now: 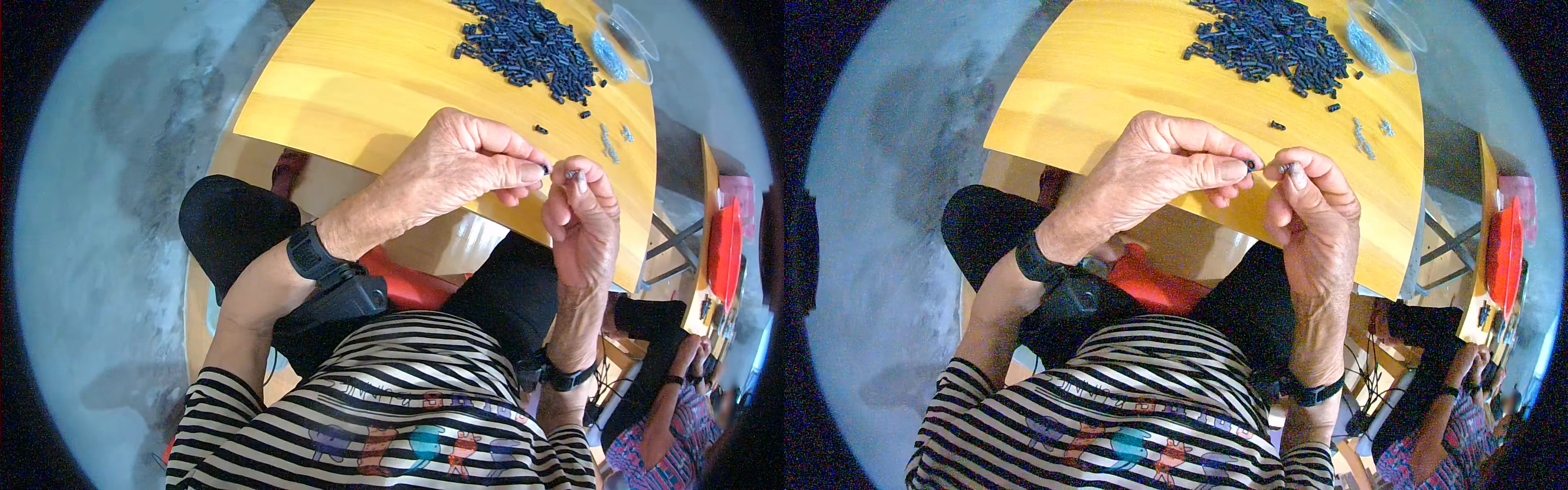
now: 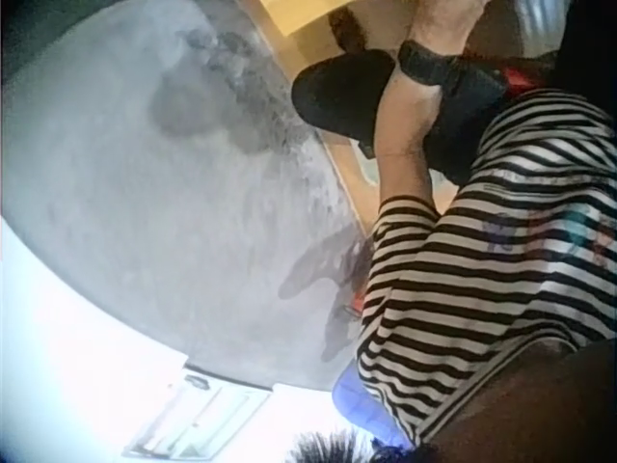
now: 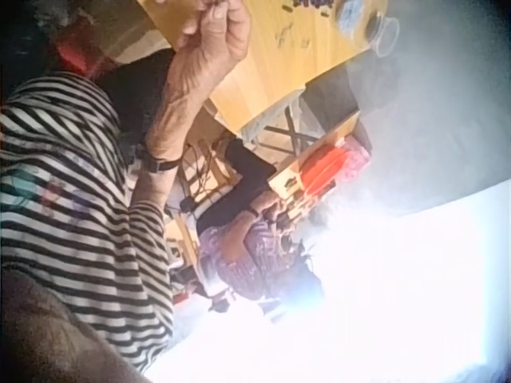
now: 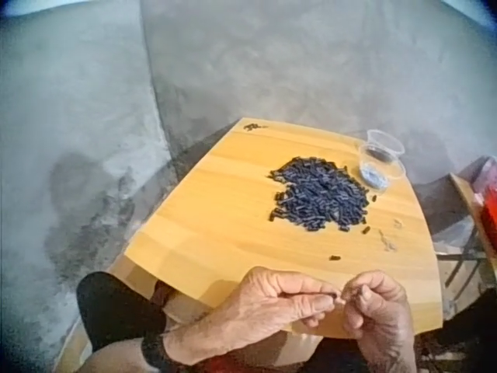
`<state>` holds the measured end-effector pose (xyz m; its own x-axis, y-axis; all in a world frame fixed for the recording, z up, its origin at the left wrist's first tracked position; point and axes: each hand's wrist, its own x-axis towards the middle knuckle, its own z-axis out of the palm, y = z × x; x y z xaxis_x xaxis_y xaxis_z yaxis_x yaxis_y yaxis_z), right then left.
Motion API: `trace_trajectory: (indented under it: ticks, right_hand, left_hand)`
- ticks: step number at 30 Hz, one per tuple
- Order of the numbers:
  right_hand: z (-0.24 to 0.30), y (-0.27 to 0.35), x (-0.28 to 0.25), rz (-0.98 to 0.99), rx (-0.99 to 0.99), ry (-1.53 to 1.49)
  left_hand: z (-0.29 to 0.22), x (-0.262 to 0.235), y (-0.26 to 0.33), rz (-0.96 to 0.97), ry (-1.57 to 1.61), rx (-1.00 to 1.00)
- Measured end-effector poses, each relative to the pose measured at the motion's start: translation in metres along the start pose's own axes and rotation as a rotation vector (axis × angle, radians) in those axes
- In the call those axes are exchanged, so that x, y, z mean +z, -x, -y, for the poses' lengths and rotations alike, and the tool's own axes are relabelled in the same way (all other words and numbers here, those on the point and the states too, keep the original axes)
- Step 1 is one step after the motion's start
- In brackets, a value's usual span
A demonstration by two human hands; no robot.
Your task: Assembling small blue and grey plastic connector components at a workbench.
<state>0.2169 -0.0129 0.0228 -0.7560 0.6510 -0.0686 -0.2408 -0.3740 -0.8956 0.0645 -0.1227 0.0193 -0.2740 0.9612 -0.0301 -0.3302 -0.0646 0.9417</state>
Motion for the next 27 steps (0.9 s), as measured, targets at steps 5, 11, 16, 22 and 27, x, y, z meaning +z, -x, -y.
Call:
trace_trajectory:
  ticks: [5,11,16,22,27]
  right_hand:
    - [-0.004,-0.002,-0.002,0.052,-0.031,-0.022]
    - [-0.004,-0.002,0.003,0.027,-0.053,0.085]
    - [-0.002,-0.002,0.009,-0.002,-0.116,0.236]
    - [0.001,-0.003,0.012,-0.008,-0.204,0.408]
    - [0.002,-0.002,0.012,-0.017,-0.243,0.527]
  left_hand:
    - [-0.001,0.003,0.005,-0.005,-0.051,0.068]
    - [-0.006,0.005,0.007,-0.042,-0.097,0.018]
    - [-0.006,0.004,0.009,-0.035,-0.071,-0.029]
    - [-0.003,0.004,0.009,-0.062,-0.062,-0.027]
    - [-0.002,0.004,0.009,-0.077,-0.08,-0.015]
